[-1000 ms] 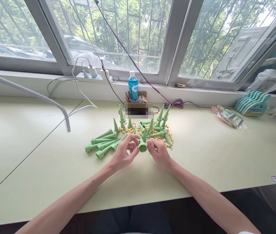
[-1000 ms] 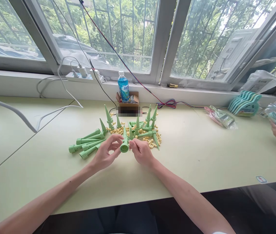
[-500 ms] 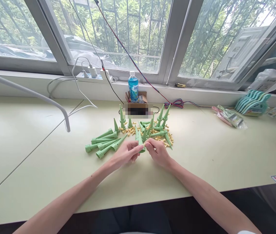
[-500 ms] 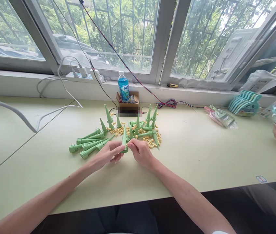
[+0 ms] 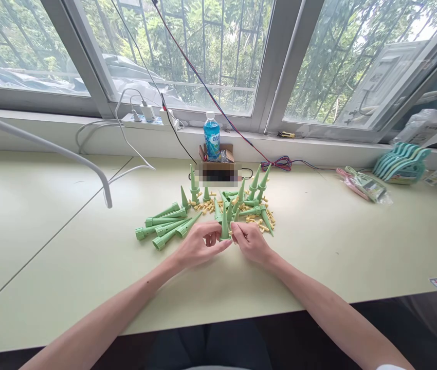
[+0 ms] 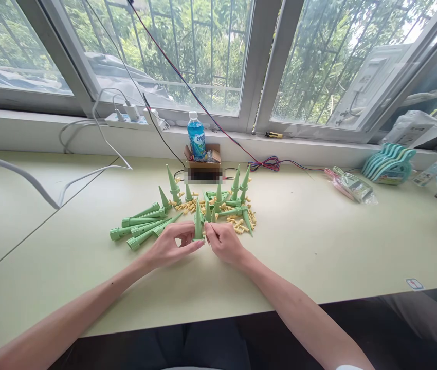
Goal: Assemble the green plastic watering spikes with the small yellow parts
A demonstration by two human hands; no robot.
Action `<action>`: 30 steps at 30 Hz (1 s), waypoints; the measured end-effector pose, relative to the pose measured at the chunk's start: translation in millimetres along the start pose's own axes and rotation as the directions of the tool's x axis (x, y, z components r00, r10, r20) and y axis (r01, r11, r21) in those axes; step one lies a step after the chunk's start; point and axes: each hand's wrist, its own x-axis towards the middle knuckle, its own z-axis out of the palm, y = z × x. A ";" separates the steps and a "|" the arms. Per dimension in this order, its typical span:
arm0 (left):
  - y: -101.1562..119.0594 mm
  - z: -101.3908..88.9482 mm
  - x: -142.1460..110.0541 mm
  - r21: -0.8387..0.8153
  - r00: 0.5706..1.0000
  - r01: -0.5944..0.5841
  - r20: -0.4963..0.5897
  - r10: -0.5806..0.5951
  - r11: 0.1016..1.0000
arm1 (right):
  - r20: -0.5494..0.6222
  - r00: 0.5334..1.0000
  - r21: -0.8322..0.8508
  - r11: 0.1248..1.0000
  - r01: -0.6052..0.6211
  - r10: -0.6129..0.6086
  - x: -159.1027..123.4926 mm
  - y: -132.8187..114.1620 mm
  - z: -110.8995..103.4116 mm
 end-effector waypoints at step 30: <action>-6.3 -4.0 4.6 -0.561 0.896 0.443 0.256 -0.363 0.699 | -0.010 0.993 0.000 0.993 0.115 -0.115 -0.3 5.4 -3.9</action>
